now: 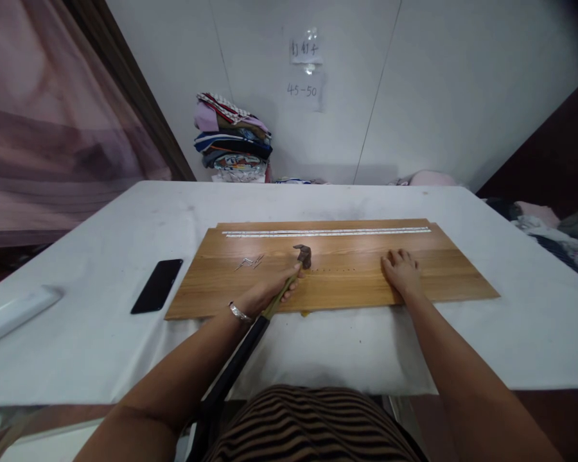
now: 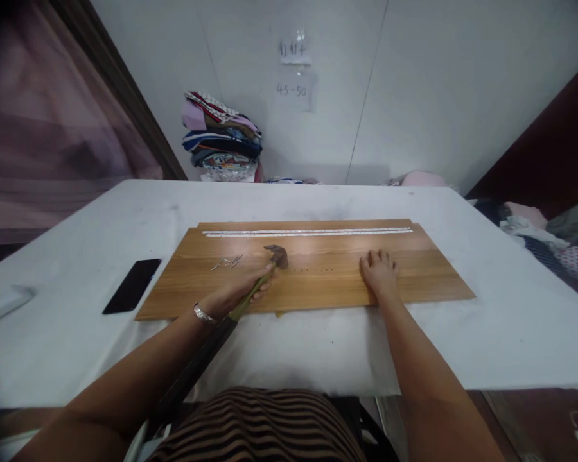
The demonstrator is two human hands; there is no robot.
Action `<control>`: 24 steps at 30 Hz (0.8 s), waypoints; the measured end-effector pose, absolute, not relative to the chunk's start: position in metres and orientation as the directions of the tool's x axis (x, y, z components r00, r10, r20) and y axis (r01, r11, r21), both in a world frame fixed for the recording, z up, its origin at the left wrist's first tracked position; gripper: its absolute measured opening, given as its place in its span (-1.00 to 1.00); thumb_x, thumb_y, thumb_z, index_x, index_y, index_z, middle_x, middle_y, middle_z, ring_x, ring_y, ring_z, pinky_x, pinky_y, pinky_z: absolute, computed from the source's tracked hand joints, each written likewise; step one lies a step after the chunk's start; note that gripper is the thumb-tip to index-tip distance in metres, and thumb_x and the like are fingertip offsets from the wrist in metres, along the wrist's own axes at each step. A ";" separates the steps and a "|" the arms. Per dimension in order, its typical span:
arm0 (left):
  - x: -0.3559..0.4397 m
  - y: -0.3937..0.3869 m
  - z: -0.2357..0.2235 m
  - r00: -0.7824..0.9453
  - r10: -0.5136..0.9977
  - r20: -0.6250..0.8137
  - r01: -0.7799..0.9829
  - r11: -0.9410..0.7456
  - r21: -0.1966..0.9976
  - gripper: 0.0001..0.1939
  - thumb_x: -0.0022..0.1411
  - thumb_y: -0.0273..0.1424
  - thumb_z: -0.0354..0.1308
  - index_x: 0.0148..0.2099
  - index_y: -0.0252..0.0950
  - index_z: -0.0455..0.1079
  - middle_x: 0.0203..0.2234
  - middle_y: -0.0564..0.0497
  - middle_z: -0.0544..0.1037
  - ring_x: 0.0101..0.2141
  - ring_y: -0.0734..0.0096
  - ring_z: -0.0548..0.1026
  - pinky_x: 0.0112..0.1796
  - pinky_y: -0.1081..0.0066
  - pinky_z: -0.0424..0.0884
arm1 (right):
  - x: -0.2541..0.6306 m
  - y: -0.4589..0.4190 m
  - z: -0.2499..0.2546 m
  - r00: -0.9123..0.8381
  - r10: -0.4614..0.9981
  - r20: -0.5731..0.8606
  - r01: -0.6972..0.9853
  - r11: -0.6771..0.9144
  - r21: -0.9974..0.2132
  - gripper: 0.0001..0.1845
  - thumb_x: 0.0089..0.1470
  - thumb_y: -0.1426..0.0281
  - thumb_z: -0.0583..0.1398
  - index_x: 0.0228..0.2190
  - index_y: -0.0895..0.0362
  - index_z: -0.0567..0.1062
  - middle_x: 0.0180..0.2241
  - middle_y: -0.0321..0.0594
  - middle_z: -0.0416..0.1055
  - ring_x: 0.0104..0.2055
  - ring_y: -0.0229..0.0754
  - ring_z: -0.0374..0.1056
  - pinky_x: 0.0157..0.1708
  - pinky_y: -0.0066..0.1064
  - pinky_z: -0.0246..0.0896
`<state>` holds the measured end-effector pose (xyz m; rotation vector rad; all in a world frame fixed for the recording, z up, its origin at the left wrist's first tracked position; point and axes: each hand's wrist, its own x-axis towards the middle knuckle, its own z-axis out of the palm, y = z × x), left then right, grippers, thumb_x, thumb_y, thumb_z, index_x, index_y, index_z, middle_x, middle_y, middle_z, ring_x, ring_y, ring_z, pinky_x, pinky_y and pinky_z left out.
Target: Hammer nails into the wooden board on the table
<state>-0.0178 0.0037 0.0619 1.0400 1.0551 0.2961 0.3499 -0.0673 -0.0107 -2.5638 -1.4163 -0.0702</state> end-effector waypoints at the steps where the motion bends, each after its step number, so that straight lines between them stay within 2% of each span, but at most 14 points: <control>1: -0.018 0.004 0.061 0.507 0.650 -0.567 0.253 0.516 0.818 -0.59 0.40 0.02 0.04 -0.16 -0.25 0.36 -0.60 0.18 0.25 -0.66 0.60 0.13 -0.62 0.47 0.00 | 0.350 -0.067 -0.011 0.538 0.830 0.144 0.841 -0.517 -0.161 -0.44 0.34 0.14 -0.07 0.13 0.12 0.49 0.26 0.10 0.33 0.30 0.13 0.15 0.23 0.03 0.01; 9: -0.016 0.006 0.065 0.513 0.656 -0.553 0.234 0.512 0.826 -0.57 0.40 0.03 0.02 -0.13 -0.26 0.35 -0.59 0.19 0.26 -0.68 0.63 0.10 -0.65 0.50 -0.04 | 0.351 -0.067 -0.010 0.540 0.833 0.122 0.840 -0.523 -0.145 -0.43 0.35 0.14 -0.09 0.15 0.13 0.47 0.25 0.09 0.33 0.31 0.11 0.15 0.25 0.01 0.00; 24: -0.017 0.007 0.059 0.508 0.656 -0.559 0.240 0.515 0.823 -0.58 0.46 -0.02 -0.04 -0.14 -0.27 0.38 -0.59 0.17 0.27 -0.68 0.61 0.11 -0.62 0.48 0.01 | 0.351 -0.067 -0.011 0.535 0.834 0.130 0.843 -0.517 -0.152 -0.44 0.34 0.15 -0.06 0.14 0.14 0.48 0.26 0.11 0.34 0.31 0.13 0.17 0.24 0.03 0.01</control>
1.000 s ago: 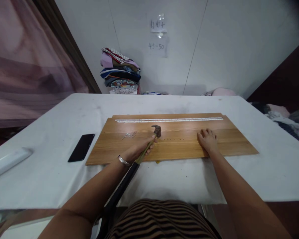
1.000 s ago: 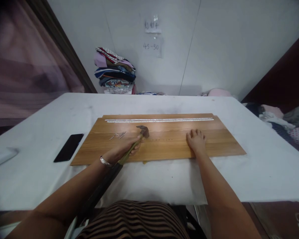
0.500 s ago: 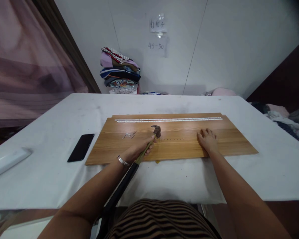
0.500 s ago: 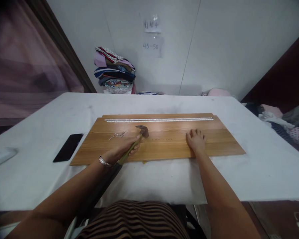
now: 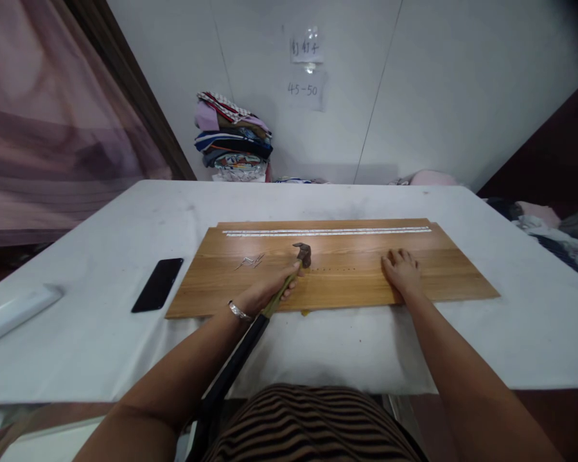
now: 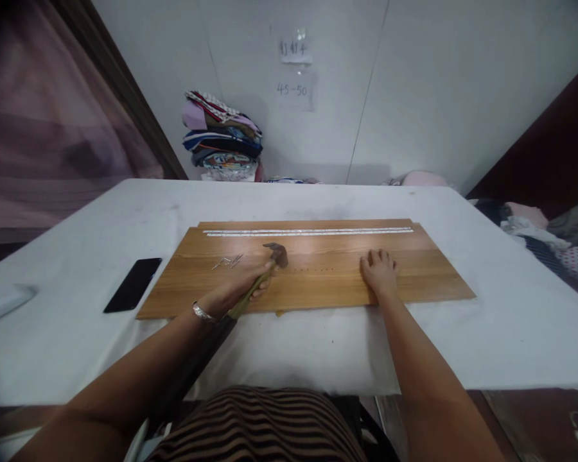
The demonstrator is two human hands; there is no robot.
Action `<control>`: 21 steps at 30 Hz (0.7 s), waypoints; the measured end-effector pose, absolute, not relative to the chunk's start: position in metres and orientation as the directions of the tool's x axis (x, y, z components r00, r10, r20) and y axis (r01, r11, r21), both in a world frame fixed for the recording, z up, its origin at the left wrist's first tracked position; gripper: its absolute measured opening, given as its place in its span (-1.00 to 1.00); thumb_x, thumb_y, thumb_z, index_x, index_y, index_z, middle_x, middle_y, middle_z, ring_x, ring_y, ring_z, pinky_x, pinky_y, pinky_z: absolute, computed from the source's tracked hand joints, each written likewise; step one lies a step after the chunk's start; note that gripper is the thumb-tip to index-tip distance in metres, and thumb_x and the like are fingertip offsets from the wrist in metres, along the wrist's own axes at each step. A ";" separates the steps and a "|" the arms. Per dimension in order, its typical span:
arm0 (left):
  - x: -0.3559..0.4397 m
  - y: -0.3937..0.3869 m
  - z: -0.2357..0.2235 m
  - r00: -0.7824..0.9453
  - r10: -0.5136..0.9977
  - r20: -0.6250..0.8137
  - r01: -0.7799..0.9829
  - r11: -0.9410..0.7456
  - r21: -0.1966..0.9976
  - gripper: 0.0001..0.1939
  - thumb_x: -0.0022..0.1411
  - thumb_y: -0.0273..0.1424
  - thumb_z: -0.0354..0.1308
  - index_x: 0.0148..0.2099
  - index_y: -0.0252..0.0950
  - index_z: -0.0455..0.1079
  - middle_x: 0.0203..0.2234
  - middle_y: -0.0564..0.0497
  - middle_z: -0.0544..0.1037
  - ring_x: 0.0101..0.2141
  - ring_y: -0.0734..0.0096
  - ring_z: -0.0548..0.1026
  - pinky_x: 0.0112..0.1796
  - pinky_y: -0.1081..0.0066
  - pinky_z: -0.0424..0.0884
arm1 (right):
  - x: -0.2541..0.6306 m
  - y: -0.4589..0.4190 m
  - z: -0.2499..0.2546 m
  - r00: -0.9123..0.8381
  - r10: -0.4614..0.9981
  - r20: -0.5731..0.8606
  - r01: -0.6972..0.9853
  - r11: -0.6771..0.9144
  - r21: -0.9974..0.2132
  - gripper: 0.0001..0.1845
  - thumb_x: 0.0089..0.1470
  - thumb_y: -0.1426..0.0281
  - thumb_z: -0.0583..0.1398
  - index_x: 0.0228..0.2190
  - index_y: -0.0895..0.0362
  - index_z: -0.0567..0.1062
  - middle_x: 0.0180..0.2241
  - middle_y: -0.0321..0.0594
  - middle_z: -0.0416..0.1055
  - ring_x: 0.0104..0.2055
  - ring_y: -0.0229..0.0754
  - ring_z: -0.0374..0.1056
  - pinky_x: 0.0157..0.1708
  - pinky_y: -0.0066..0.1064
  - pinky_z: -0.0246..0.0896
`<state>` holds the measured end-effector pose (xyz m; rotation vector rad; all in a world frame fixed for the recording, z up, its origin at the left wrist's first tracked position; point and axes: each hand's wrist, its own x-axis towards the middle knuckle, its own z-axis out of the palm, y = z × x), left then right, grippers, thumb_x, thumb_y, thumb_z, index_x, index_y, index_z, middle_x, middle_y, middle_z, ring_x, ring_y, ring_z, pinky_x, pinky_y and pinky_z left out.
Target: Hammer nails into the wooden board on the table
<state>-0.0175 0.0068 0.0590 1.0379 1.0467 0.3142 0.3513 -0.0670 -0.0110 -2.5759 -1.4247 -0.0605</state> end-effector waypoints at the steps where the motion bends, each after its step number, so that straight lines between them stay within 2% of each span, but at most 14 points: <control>1: -0.018 0.007 0.059 0.515 0.656 -0.551 0.230 0.514 0.827 -0.59 0.46 -0.03 -0.05 -0.15 -0.27 0.38 -0.59 0.17 0.27 -0.68 0.61 0.11 -0.62 0.48 0.01 | 0.351 -0.067 -0.011 0.537 0.834 0.126 0.841 -0.519 -0.151 -0.44 0.34 0.15 -0.06 0.15 0.14 0.47 0.27 0.11 0.33 0.31 0.13 0.16 0.24 0.03 0.01; 10: -0.018 0.004 0.061 0.490 0.662 -0.566 0.243 0.520 0.819 -0.62 0.47 -0.06 -0.02 -0.16 -0.27 0.38 -0.61 0.17 0.26 -0.67 0.61 0.12 -0.62 0.47 0.01 | 0.350 -0.067 -0.009 0.543 0.833 0.110 0.838 -0.527 -0.142 -0.42 0.35 0.15 -0.07 0.17 0.16 0.47 0.29 0.11 0.30 0.33 0.13 0.15 0.26 0.02 0.00; 16: -0.018 0.003 0.061 0.514 0.653 -0.556 0.226 0.523 0.822 -0.59 0.41 0.00 0.04 -0.16 -0.27 0.35 -0.61 0.19 0.25 -0.67 0.61 0.12 -0.62 0.49 0.01 | 0.351 -0.067 -0.011 0.537 0.833 0.128 0.842 -0.522 -0.136 -0.42 0.36 0.15 -0.07 0.18 0.15 0.46 0.28 0.11 0.32 0.32 0.12 0.16 0.25 0.02 0.00; 21: -0.016 0.005 0.064 0.521 0.658 -0.544 0.229 0.506 0.831 -0.58 0.42 0.01 0.00 -0.14 -0.27 0.33 -0.60 0.21 0.24 -0.67 0.62 0.10 -0.64 0.51 -0.02 | 0.352 -0.067 -0.012 0.542 0.830 0.130 0.839 -0.526 -0.138 -0.44 0.35 0.14 -0.07 0.14 0.13 0.48 0.26 0.09 0.34 0.31 0.12 0.15 0.24 0.01 0.01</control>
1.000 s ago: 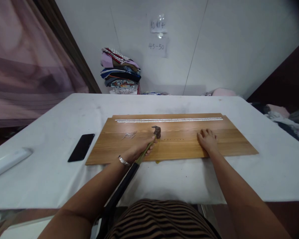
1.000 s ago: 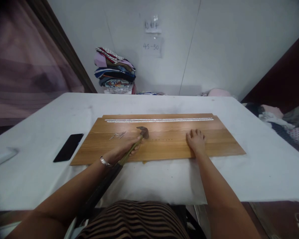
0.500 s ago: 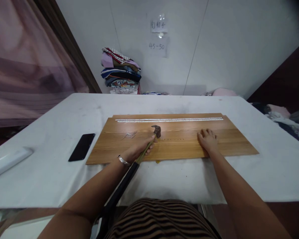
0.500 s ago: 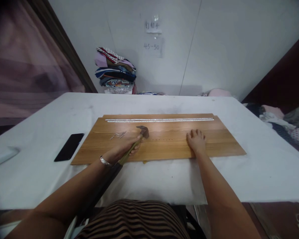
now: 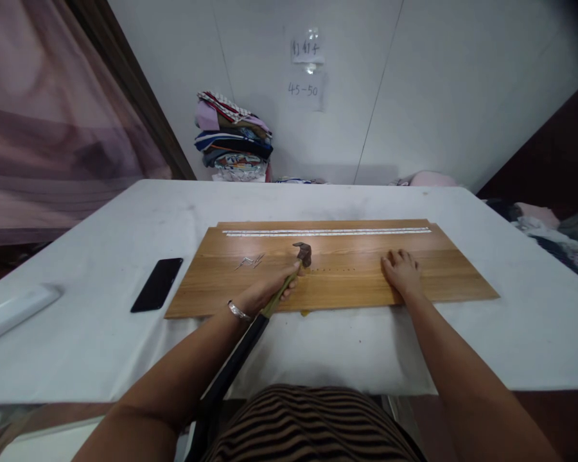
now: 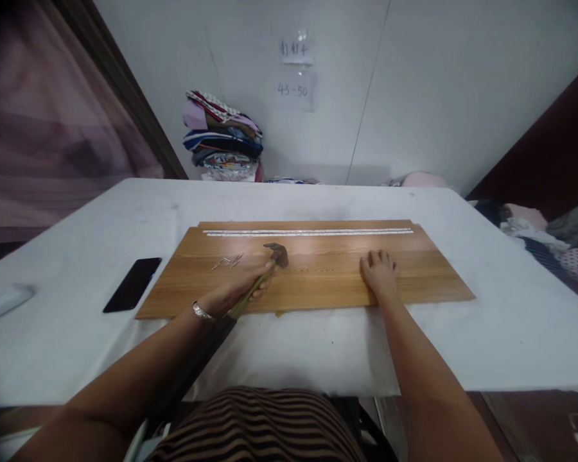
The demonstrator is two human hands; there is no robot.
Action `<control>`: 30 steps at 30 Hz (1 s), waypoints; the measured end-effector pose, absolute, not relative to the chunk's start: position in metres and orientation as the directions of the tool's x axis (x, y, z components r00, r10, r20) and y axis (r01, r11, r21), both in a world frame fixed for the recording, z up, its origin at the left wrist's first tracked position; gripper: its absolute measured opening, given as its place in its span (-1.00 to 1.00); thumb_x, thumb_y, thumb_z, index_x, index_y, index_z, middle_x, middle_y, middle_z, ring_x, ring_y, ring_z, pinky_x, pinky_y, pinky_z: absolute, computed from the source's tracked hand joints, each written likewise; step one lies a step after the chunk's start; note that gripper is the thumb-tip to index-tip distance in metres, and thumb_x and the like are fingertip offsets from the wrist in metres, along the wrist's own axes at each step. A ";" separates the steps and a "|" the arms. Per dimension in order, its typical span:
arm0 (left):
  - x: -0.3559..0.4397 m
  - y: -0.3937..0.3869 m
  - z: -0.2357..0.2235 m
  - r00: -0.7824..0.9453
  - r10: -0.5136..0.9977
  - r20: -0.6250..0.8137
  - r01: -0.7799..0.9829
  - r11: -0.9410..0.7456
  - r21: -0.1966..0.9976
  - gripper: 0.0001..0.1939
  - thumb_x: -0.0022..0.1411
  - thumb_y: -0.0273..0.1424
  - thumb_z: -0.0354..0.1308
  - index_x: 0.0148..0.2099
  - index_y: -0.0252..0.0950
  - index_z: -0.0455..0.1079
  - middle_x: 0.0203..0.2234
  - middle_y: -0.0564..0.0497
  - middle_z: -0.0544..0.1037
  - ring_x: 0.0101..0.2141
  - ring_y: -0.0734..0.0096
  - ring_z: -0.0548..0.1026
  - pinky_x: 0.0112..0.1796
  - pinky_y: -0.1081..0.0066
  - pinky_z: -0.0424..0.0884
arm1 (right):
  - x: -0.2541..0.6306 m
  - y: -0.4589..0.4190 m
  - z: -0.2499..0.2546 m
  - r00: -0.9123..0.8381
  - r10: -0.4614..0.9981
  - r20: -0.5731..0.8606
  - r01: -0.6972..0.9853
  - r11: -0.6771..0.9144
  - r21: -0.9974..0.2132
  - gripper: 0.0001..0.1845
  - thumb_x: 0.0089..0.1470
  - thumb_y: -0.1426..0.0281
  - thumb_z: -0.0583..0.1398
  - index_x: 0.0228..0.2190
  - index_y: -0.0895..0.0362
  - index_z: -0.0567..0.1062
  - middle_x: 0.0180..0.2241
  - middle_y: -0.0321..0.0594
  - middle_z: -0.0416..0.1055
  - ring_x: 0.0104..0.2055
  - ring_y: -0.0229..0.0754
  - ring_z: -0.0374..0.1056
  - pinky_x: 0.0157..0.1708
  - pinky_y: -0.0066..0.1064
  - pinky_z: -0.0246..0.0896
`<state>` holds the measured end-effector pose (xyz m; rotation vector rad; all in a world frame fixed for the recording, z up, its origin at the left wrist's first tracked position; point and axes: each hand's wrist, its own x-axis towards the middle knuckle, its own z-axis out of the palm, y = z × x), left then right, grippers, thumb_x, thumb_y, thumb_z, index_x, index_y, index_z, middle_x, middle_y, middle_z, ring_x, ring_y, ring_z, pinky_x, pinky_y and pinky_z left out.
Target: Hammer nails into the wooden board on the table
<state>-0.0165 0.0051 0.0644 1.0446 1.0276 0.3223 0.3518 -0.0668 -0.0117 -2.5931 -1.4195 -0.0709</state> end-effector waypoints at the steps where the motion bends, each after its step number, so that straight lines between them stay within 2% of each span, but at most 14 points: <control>1: -0.016 0.005 0.065 0.514 0.656 -0.553 0.244 0.506 0.827 -0.59 0.44 -0.01 -0.02 -0.13 -0.27 0.33 -0.60 0.21 0.24 -0.67 0.62 0.10 -0.64 0.51 -0.02 | 0.352 -0.067 -0.012 0.542 0.831 0.128 0.839 -0.527 -0.136 -0.44 0.35 0.14 -0.07 0.14 0.13 0.48 0.26 0.10 0.33 0.31 0.12 0.15 0.24 0.01 0.01; 5: -0.015 0.005 0.067 0.488 0.638 -0.596 0.286 0.528 0.799 -0.61 0.49 -0.08 -0.09 -0.15 -0.28 0.34 -0.62 0.19 0.24 -0.68 0.61 0.11 -0.63 0.48 -0.03 | 0.351 -0.067 -0.011 0.537 0.834 0.127 0.842 -0.523 -0.130 -0.43 0.35 0.14 -0.07 0.15 0.13 0.48 0.26 0.10 0.33 0.29 0.11 0.17 0.23 -0.01 0.02; 14: -0.017 0.005 0.063 0.514 0.648 -0.563 0.238 0.522 0.819 -0.57 0.40 0.03 0.03 -0.15 -0.27 0.36 -0.60 0.18 0.26 -0.68 0.62 0.10 -0.63 0.48 -0.03 | 0.352 -0.067 -0.013 0.533 0.832 0.152 0.845 -0.516 -0.140 -0.44 0.34 0.14 -0.07 0.13 0.12 0.49 0.25 0.09 0.34 0.30 0.12 0.16 0.22 0.00 0.02; 21: -0.016 0.005 0.066 0.499 0.657 -0.566 0.262 0.508 0.821 -0.60 0.44 -0.02 -0.01 -0.16 -0.27 0.35 -0.61 0.18 0.25 -0.67 0.61 0.10 -0.64 0.48 -0.04 | 0.351 -0.067 -0.012 0.537 0.833 0.136 0.842 -0.520 -0.142 -0.44 0.34 0.14 -0.07 0.12 0.13 0.49 0.25 0.09 0.33 0.31 0.12 0.15 0.23 0.01 0.02; 30: -0.018 -0.001 0.072 0.523 0.673 -0.522 0.235 0.475 0.848 -0.60 0.35 0.02 0.09 -0.19 -0.26 0.33 -0.59 0.17 0.23 -0.64 0.60 0.09 -0.62 0.45 -0.04 | 0.352 -0.066 -0.013 0.538 0.834 0.124 0.842 -0.526 -0.119 -0.43 0.36 0.14 -0.08 0.16 0.11 0.48 0.27 0.07 0.32 0.32 0.11 0.14 0.23 0.00 0.03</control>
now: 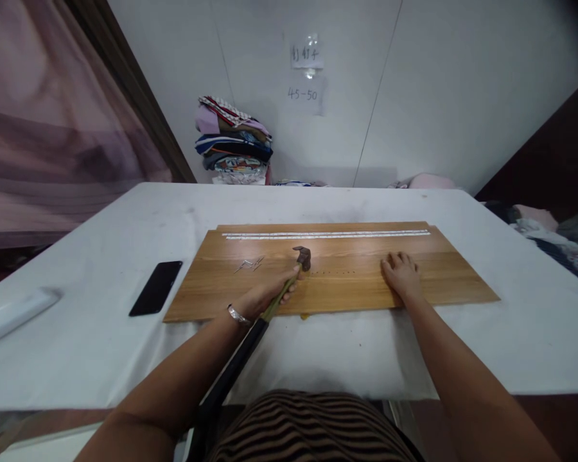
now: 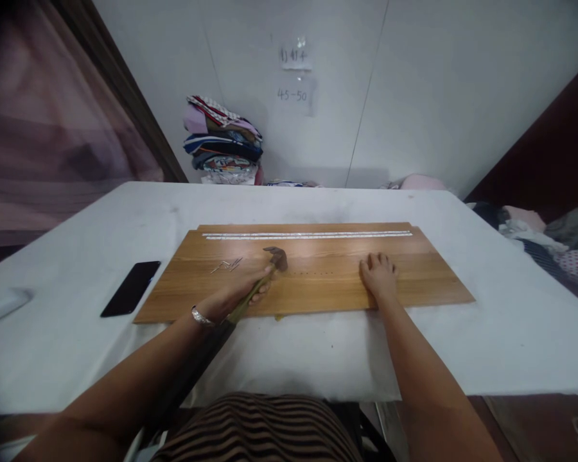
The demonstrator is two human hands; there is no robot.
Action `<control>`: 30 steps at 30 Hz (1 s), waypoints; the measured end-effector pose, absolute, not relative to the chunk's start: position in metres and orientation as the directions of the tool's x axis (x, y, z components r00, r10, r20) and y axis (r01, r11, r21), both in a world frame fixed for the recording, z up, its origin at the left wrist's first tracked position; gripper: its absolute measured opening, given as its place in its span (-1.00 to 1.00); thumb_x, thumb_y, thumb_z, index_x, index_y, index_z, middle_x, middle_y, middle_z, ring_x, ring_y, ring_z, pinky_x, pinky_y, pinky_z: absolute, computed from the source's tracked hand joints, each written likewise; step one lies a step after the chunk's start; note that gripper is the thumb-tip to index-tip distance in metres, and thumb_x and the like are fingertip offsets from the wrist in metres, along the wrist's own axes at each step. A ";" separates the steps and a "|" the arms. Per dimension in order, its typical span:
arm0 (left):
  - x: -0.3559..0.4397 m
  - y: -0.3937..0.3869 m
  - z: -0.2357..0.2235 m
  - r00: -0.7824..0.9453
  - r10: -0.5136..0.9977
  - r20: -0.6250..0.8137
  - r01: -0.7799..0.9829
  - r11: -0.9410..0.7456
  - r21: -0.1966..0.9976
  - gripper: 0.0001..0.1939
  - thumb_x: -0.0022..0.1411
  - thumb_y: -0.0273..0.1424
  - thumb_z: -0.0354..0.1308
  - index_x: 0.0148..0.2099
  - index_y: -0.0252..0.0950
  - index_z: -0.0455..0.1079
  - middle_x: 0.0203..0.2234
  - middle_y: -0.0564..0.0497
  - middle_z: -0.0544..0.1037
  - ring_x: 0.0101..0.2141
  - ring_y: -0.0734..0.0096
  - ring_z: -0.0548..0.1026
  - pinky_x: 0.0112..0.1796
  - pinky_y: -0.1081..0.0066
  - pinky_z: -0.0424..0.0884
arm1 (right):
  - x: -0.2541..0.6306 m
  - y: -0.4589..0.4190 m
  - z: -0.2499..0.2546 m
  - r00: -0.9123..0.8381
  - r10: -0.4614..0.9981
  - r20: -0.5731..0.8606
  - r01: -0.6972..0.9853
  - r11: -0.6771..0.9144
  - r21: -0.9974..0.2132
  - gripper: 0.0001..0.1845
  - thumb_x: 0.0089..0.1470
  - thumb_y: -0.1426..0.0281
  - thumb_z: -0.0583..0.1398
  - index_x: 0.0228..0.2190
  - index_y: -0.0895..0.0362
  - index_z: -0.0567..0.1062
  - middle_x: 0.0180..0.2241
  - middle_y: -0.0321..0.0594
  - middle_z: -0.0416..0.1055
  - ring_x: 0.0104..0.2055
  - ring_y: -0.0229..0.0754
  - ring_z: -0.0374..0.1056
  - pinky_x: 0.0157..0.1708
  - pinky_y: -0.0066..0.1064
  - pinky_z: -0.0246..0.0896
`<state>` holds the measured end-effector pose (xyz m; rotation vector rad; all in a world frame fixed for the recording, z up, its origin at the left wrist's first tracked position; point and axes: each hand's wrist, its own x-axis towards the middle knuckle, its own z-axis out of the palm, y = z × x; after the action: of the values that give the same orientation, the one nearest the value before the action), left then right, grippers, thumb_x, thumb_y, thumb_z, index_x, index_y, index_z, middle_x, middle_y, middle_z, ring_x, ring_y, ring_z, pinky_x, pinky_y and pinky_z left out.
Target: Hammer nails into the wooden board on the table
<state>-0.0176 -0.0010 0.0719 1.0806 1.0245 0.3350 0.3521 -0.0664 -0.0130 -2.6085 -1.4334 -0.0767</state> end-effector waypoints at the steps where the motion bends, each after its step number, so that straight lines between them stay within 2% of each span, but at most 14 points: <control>1: -0.018 -0.001 0.072 0.533 0.673 -0.513 0.228 0.469 0.853 -0.59 0.35 0.02 0.08 -0.19 -0.25 0.32 -0.59 0.17 0.23 -0.64 0.60 0.09 -0.61 0.45 -0.05 | 0.352 -0.066 -0.013 0.540 0.833 0.121 0.841 -0.528 -0.118 -0.43 0.36 0.13 -0.09 0.16 0.11 0.47 0.28 0.07 0.31 0.32 0.11 0.14 0.24 0.00 0.03; 9: -0.017 0.002 0.065 0.525 0.658 -0.540 0.249 0.487 0.837 -0.55 0.37 0.06 0.04 -0.16 -0.26 0.31 -0.57 0.18 0.23 -0.63 0.60 0.08 -0.61 0.44 -0.05 | 0.353 -0.066 -0.015 0.539 0.832 0.130 0.841 -0.523 -0.138 -0.42 0.35 0.14 -0.09 0.16 0.12 0.47 0.28 0.08 0.31 0.33 0.10 0.14 0.25 0.01 0.00; 22: -0.018 0.003 0.065 0.535 0.656 -0.532 0.221 0.498 0.838 -0.54 0.34 0.06 0.10 -0.15 -0.27 0.33 -0.58 0.20 0.24 -0.66 0.64 0.10 -0.64 0.51 -0.01 | 0.350 -0.067 -0.010 0.535 0.835 0.127 0.843 -0.517 -0.146 -0.45 0.34 0.15 -0.06 0.13 0.12 0.49 0.26 0.09 0.33 0.31 0.12 0.16 0.24 0.02 0.00; 30: -0.017 0.000 0.069 0.518 0.660 -0.545 0.232 0.504 0.832 -0.60 0.41 -0.01 0.03 -0.19 -0.26 0.33 -0.59 0.18 0.24 -0.66 0.61 0.09 -0.63 0.47 -0.04 | 0.351 -0.066 -0.012 0.544 0.830 0.122 0.837 -0.527 -0.143 -0.43 0.35 0.14 -0.08 0.16 0.13 0.47 0.28 0.09 0.32 0.32 0.11 0.15 0.25 0.02 0.01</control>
<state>-0.0172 0.0003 0.0688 1.0479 1.0319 0.3224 0.3514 -0.0661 -0.0121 -2.5937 -1.4168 -0.0577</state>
